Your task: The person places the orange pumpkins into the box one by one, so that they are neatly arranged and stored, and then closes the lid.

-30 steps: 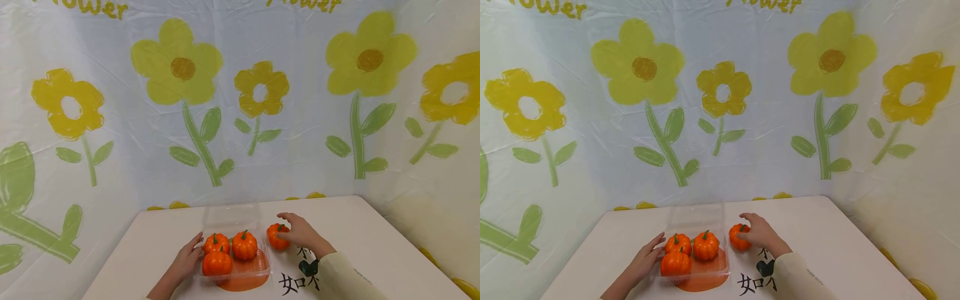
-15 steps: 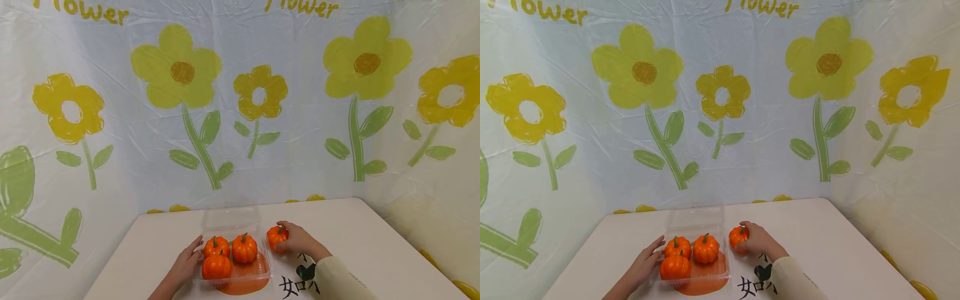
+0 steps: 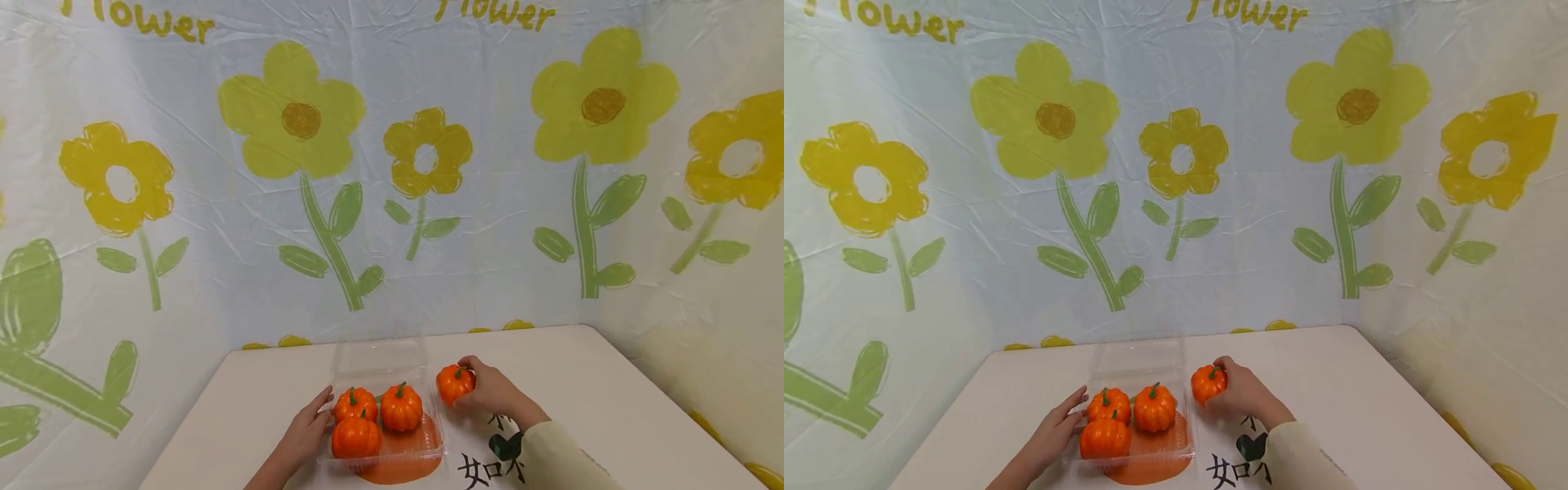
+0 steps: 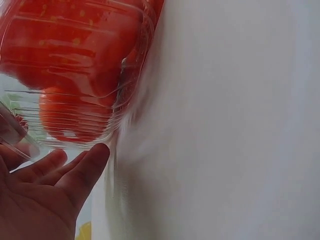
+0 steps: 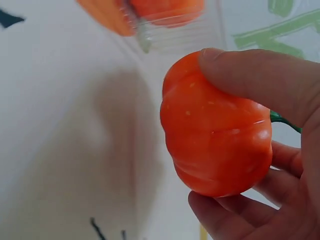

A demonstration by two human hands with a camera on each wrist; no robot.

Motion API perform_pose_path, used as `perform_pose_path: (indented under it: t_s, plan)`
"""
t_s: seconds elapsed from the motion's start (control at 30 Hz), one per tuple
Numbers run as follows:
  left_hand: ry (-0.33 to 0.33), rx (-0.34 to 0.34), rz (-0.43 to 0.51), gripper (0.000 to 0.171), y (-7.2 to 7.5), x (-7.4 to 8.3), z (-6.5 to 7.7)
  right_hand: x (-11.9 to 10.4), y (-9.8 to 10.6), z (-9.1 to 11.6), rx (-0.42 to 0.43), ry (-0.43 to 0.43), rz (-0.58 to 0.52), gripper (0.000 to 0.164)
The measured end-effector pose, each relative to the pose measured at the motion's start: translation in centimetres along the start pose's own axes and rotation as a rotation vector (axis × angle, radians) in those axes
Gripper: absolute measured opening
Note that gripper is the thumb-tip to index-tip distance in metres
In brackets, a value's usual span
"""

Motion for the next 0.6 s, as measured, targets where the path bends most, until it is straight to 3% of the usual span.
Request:
perform_pose_path:
  t_s: [0.13, 0.6]
  plan:
    - [-0.001, 0.000, 0.004, 0.053, -0.2, 0.0, 0.1, -1.1, 0.7, 0.4, 0.034, 0.055, 0.030, 0.073]
    - [0.020, 0.006, -0.004, 0.054, -0.3, -0.4, -0.3, -3.5, 1.8, 1.3, 0.061, 0.095, -0.004, 0.077]
Point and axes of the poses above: each hand's wrist, its own z-axis away from the middle knuckle, its own y-axis out of the back of the hand, x = y × z, the point moved 9 cm from there along -z, towards the middle knuckle, and after that the axes turned 12 degrees about -z, right-handed, at the moved point
